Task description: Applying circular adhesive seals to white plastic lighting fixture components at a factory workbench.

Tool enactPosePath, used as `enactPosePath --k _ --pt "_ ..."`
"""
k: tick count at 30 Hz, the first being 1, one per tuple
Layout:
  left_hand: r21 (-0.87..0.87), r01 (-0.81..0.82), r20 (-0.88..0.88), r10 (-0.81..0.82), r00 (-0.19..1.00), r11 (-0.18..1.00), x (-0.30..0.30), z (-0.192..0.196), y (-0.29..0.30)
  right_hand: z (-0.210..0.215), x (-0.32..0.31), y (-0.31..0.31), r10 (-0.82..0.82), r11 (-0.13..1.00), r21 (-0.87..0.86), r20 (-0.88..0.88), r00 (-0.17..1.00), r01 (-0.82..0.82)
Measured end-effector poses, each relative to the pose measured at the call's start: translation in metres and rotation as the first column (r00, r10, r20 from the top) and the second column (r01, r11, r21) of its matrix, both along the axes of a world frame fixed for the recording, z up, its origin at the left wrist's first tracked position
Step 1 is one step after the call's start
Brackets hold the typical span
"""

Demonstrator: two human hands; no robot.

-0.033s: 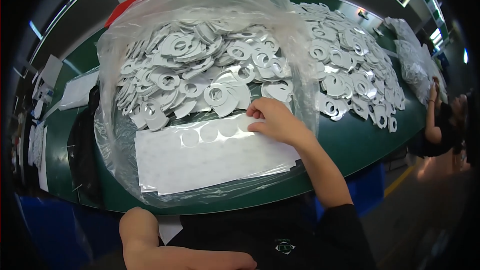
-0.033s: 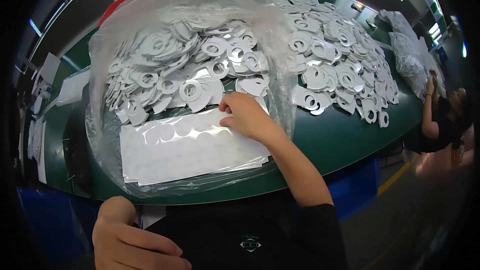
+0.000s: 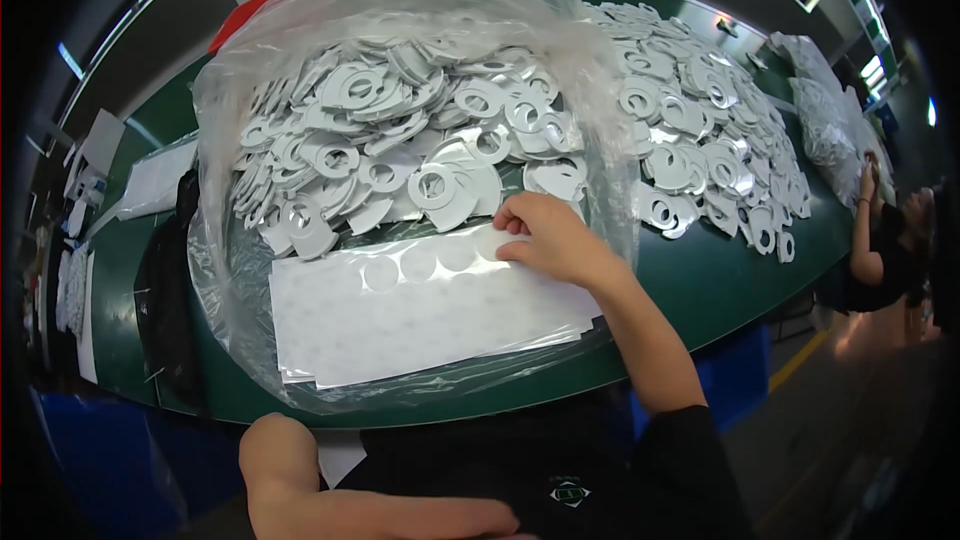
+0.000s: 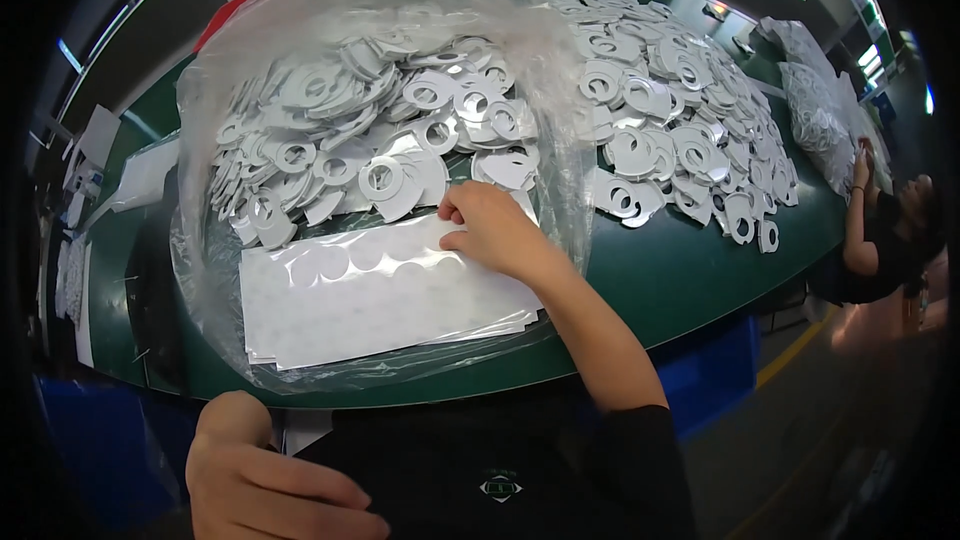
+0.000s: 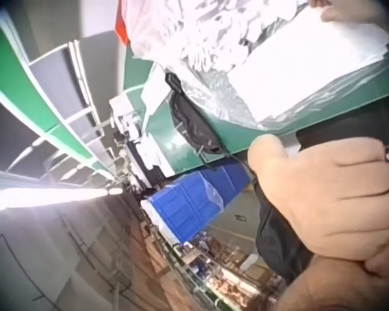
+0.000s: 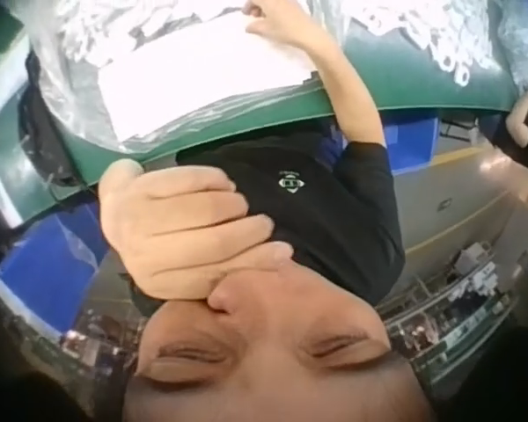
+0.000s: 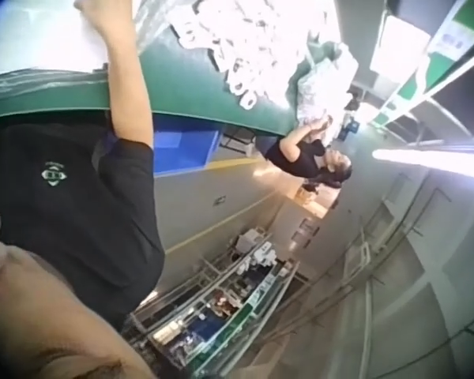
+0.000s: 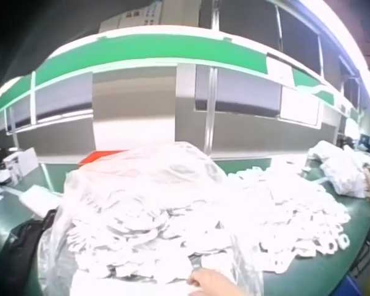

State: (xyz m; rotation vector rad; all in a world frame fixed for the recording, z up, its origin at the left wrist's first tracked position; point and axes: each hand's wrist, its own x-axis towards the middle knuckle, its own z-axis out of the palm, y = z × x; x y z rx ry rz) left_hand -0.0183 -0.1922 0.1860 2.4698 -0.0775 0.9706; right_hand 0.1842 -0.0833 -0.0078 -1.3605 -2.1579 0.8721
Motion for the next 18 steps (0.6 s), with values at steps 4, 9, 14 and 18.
enactPosePath --k 4,9,14,18 --pt "0.218 -0.102 -0.334 0.173 0.927 0.971 0.007 0.004 -0.006 0.008 0.006 -0.003 -0.059 0.994 -0.094 0.018 0.998 0.061" --pt "0.130 -0.517 -0.315 0.530 0.788 0.846 0.011 -0.076 0.066 0.007 0.000 0.000 -0.025 0.994 -0.104 0.041 0.999 0.029" --pt "0.555 -0.607 -0.339 0.821 0.460 0.570 -0.028 -0.164 0.132 0.013 -0.001 0.002 0.033 0.997 -0.078 0.137 0.990 -0.023" --pt "0.475 -0.681 -0.332 0.830 0.448 0.557 -0.033 -0.179 0.141 0.021 -0.002 0.001 0.031 0.993 -0.116 0.170 0.985 -0.011"
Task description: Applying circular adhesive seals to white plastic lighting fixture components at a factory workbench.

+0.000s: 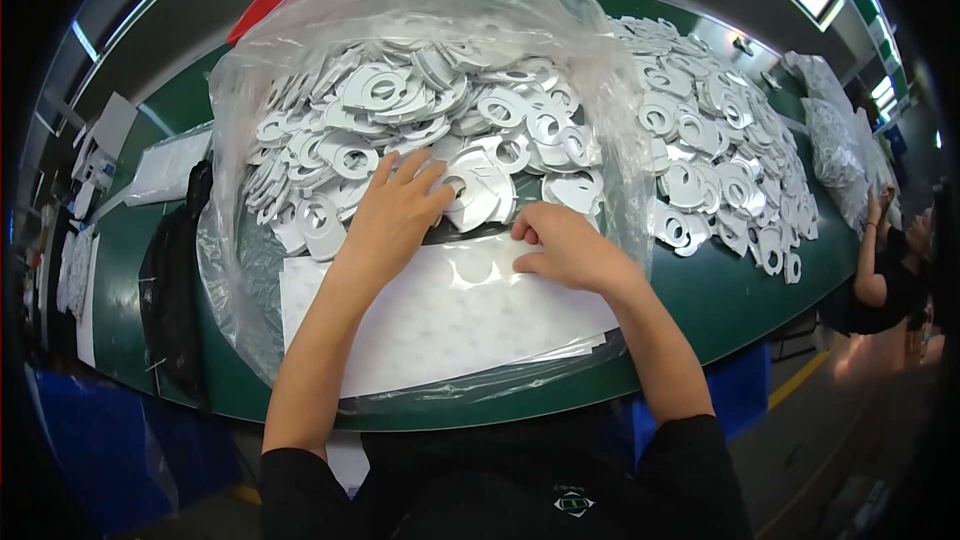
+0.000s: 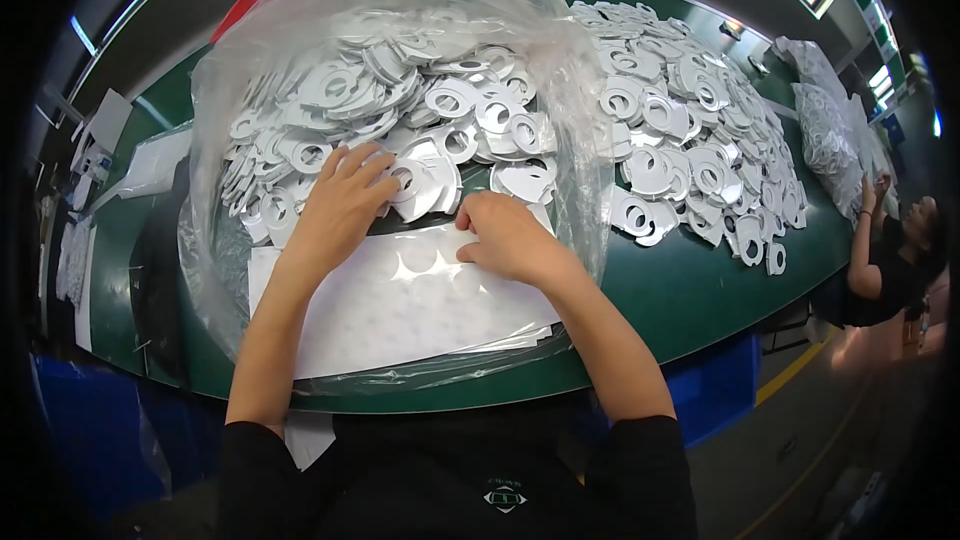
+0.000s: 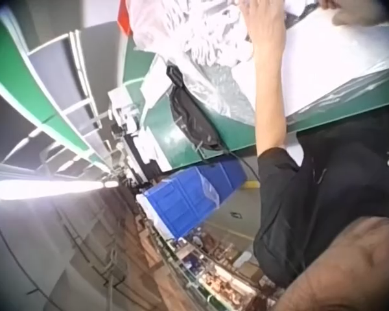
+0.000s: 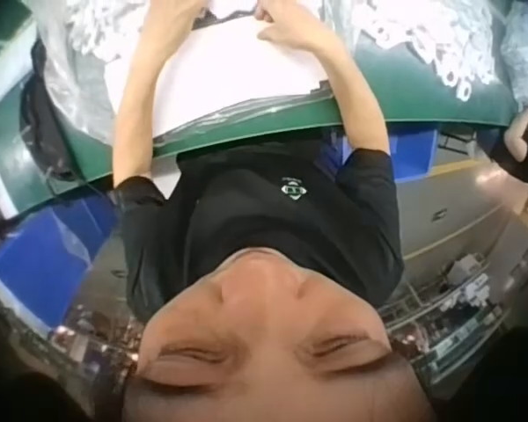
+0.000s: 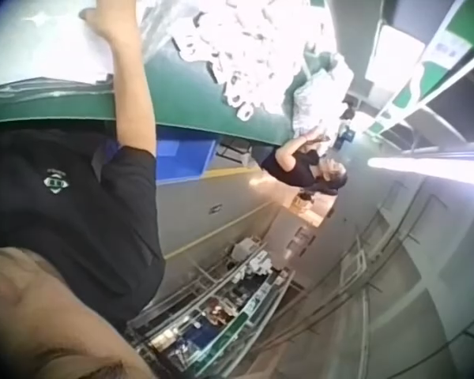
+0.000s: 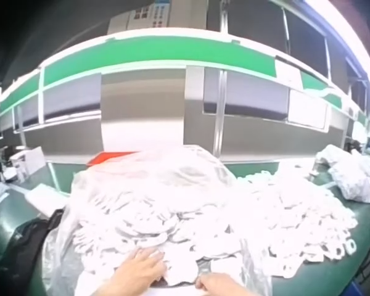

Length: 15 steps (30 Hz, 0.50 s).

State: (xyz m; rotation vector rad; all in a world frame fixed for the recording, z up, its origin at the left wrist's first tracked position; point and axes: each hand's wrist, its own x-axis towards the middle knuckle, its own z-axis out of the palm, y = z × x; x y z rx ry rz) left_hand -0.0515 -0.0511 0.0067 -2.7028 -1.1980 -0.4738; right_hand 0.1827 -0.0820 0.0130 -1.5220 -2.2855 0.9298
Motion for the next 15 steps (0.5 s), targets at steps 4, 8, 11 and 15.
enactPosePath --k 4,8,11,15 --pt "-0.052 0.080 0.194 -0.069 0.979 0.995 0.002 0.011 0.001 -0.003 0.001 0.000 0.001 0.999 0.039 -0.022 1.000 0.000" --pt "-0.322 0.166 0.654 0.093 0.750 0.932 0.016 0.027 -0.007 -0.005 0.001 -0.002 0.012 0.999 0.048 -0.021 1.000 -0.011" --pt "-0.624 0.556 0.757 0.601 0.257 0.549 0.030 0.022 -0.019 -0.008 0.000 -0.006 0.040 0.992 0.117 -0.014 0.999 -0.038" --pt "-0.131 0.945 0.468 0.859 -0.207 0.299 0.043 -0.004 -0.029 0.000 -0.008 -0.014 -0.087 0.989 0.108 -0.119 0.989 0.100"
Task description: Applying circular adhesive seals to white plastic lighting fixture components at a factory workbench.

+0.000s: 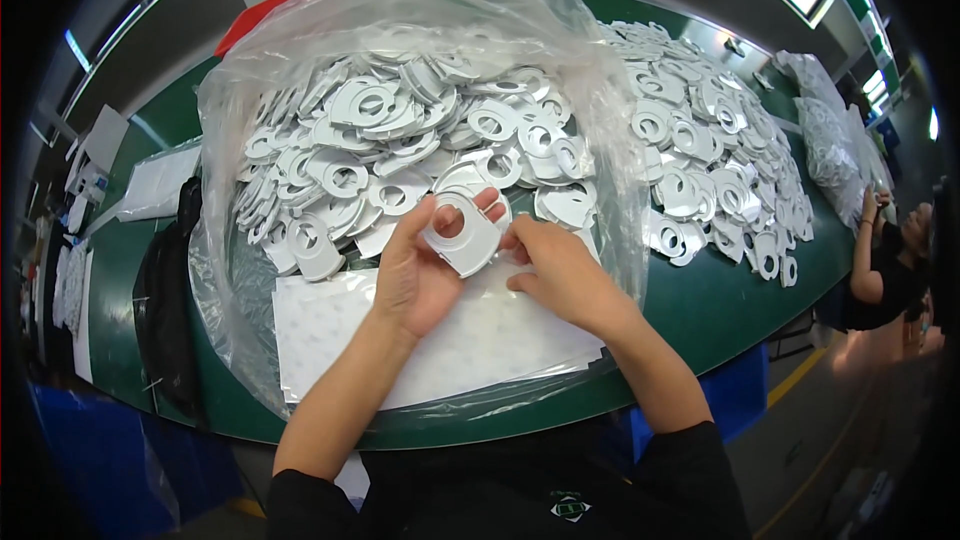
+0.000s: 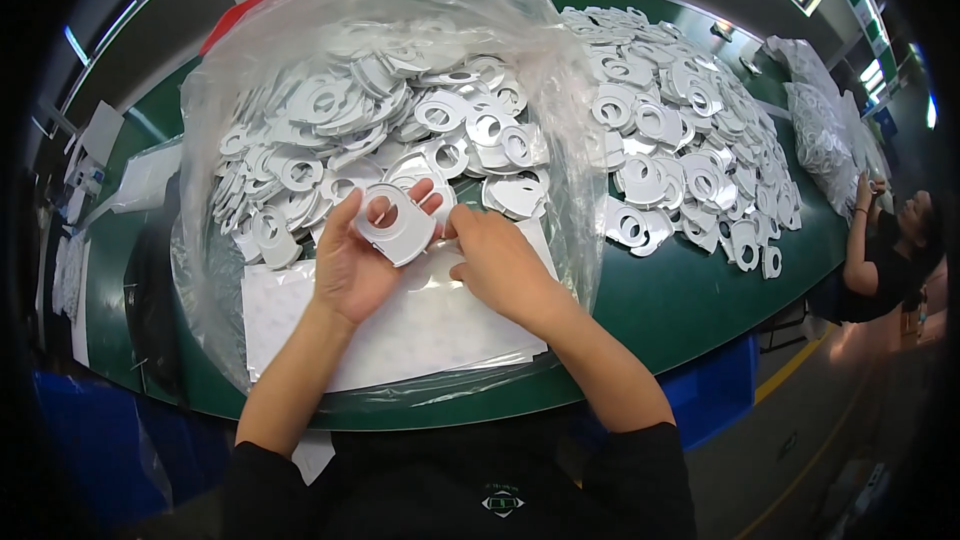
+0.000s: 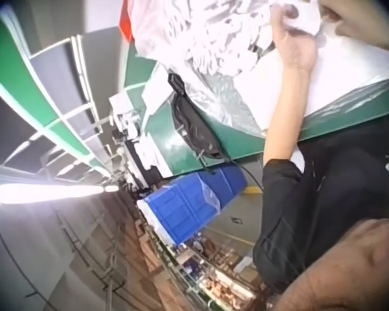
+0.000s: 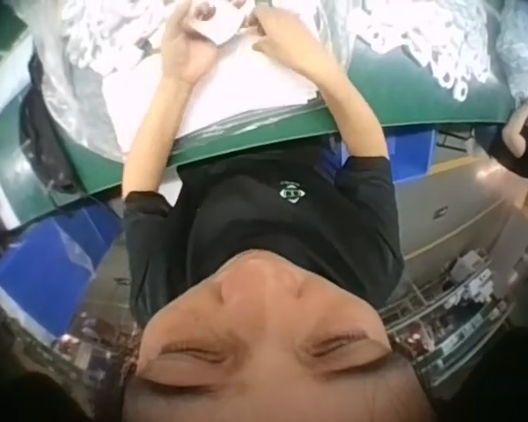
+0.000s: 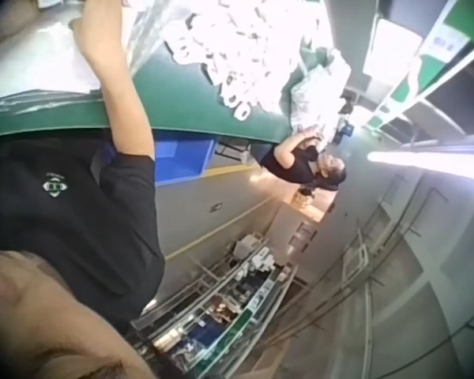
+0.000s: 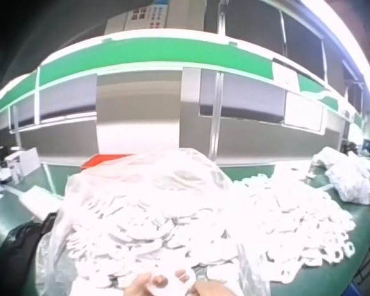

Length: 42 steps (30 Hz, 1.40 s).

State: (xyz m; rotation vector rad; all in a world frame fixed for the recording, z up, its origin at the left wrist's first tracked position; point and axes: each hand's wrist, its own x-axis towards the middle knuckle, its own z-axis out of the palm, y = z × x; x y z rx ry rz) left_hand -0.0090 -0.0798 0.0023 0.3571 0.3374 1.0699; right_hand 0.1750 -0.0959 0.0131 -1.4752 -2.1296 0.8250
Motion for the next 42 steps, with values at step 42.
enactPosePath --k 42 --pt "-0.001 0.140 -0.329 -0.133 0.935 0.990 0.016 -0.023 -0.005 -0.018 -0.016 0.007 -0.336 0.922 -0.387 -0.801 0.496 0.000"
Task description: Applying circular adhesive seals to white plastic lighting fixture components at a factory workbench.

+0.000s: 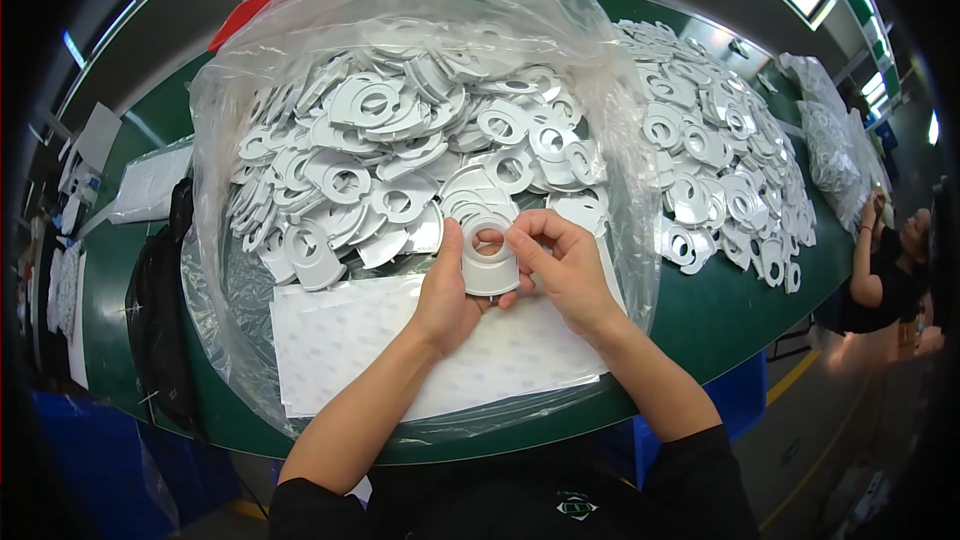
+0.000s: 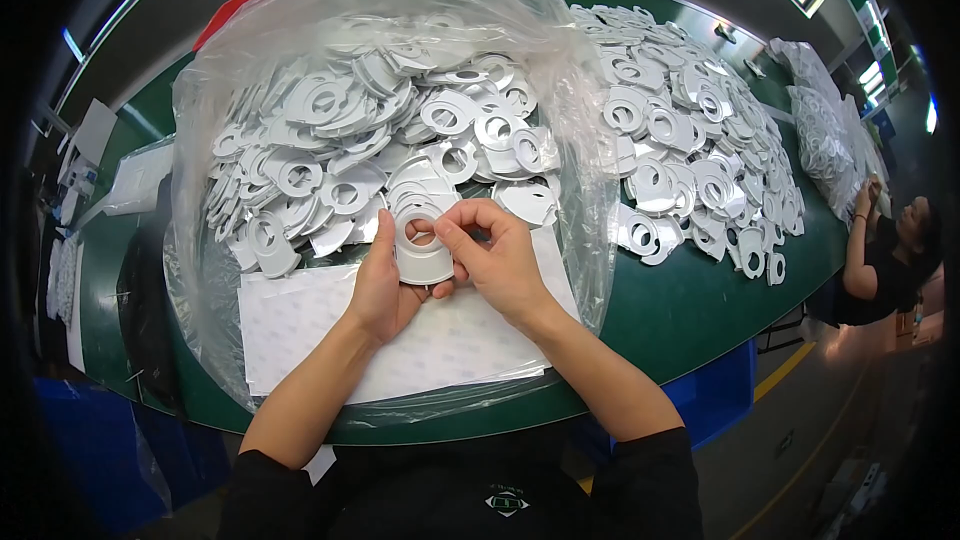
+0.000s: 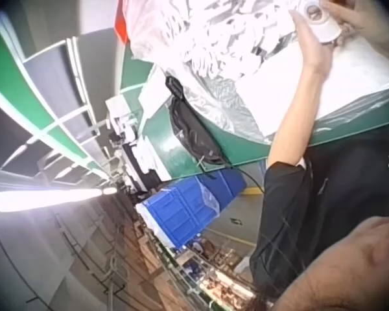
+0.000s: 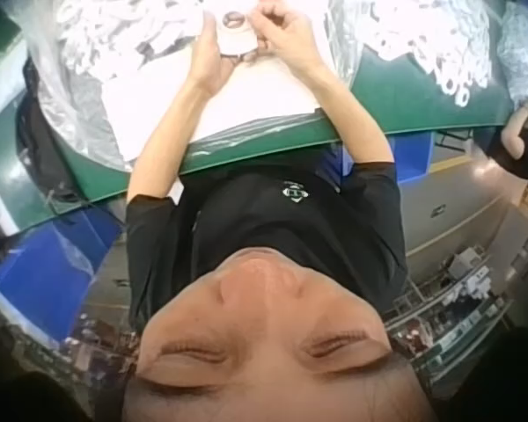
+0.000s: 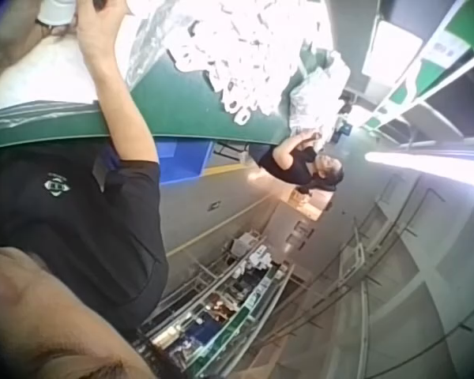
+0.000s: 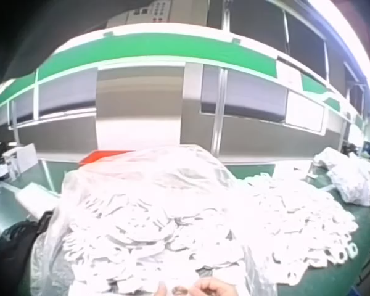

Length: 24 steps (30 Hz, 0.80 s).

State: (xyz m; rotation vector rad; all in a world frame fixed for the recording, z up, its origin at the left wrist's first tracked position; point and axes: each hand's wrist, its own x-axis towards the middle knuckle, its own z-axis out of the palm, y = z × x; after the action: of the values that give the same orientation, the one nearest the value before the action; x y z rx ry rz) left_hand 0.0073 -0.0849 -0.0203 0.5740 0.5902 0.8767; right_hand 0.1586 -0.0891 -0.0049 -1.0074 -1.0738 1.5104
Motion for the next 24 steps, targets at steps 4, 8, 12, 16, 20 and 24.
enactPosePath --k 4,8,12,16,20,24 --pt "-0.004 0.001 -0.003 -0.001 1.000 1.000 0.0001 -0.0011 0.0002 0.0015 -0.0008 -0.0004 -0.008 1.000 -0.002 0.001 1.000 0.008" --pt "0.002 -0.001 -0.003 0.001 1.000 1.000 0.0000 -0.0025 0.0001 0.0045 -0.0014 -0.0013 -0.004 0.999 -0.033 -0.011 1.000 0.004" --pt "0.003 -0.003 -0.012 0.003 1.000 1.000 0.0005 -0.0005 -0.0004 0.0047 -0.0015 -0.0017 -0.006 0.999 -0.048 -0.020 1.000 0.005" --pt "-0.001 -0.014 -0.018 0.014 1.000 1.000 0.0012 -0.0005 -0.0005 0.0046 -0.0014 -0.0016 -0.007 0.998 -0.054 -0.024 1.000 0.006" --pt "-0.001 -0.011 -0.012 0.011 1.000 1.000 0.0007 -0.0019 -0.0002 0.0038 -0.0016 -0.0013 -0.005 0.999 -0.045 -0.025 1.000 0.004" --pt "-0.010 -0.011 -0.016 0.011 1.000 1.000 0.0002 -0.0014 -0.0002 0.0047 -0.0025 -0.0016 -0.010 0.999 -0.042 -0.026 1.000 0.009"
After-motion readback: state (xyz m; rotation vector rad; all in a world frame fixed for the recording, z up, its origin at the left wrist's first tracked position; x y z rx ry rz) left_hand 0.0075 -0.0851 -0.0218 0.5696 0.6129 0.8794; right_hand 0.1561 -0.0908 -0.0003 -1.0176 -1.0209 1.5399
